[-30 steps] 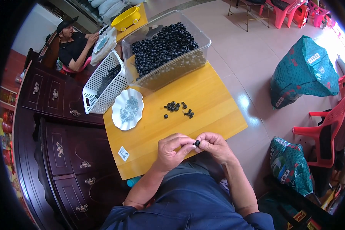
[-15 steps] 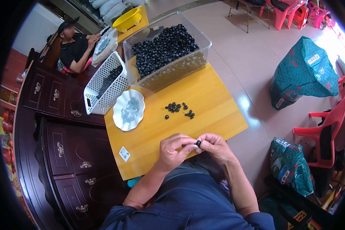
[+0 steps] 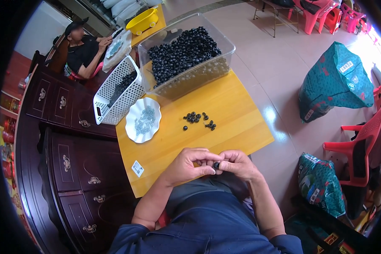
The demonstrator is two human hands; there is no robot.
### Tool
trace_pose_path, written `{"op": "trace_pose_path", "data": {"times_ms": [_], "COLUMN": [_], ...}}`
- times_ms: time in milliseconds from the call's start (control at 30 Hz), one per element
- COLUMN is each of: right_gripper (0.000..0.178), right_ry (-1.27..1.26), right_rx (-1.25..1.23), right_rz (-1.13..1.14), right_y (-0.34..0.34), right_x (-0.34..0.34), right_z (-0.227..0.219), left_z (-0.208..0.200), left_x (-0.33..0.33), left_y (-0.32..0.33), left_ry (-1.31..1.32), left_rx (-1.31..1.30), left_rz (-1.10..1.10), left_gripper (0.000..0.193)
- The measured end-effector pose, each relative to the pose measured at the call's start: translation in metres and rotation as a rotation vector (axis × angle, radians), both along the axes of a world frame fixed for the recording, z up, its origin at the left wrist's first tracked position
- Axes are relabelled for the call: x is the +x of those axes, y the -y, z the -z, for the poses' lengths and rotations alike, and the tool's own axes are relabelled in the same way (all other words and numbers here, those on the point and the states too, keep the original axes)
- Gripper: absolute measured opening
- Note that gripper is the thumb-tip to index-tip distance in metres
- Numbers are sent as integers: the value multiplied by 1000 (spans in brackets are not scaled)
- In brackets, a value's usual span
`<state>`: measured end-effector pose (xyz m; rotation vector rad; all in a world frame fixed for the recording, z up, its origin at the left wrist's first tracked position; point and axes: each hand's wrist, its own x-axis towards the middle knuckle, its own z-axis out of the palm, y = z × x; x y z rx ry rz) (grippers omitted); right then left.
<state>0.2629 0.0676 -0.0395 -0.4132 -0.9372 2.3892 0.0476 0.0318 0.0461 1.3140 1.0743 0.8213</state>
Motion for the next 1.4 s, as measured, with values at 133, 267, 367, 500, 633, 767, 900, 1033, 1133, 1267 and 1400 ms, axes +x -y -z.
{"op": "trace_pose_path", "data": {"times_ms": [133,267,367,500,633,767,900,1033,1133,1267,1400], "right_gripper": [24,24,23,22,22,22,19,16,14,14,16], "right_ry": [4,34,45,40,64,73,130,191,206,158,158], "right_rx": [15,10,0,-5,2,0,35,116,100,91,86], "right_rz": [18,61,75,90,62,62,30,40,105,173,184], "right_y": [3,6,5,5,1,0,-1,6,10,14,20], "right_x": [-2,-3,-3,-5,-3,-6,-5,3,3,-6,-25], "right_z": [12,14,13,17,18,18,15,17,18,23,6], "left_z": [10,12,17,22,25,27,22,19,20,17,14], "left_x": [0,6,10,13,13,8,9,9,6,-2,-19], "left_y": [2,3,6,8,7,8,14,15,14,16,22], "left_ry": [-75,-165,-191,-204,-233,-258,-238,-268,-301,-311,-192], "left_rx": [198,297,386,431,456,447,431,510,624,686,630], "left_rz": [34,-7,-53,-100,-119,-116,-139,-75,-84,-85,-140], "left_gripper": [29,27,25,23,20,20,19,20,22,24,25]}}
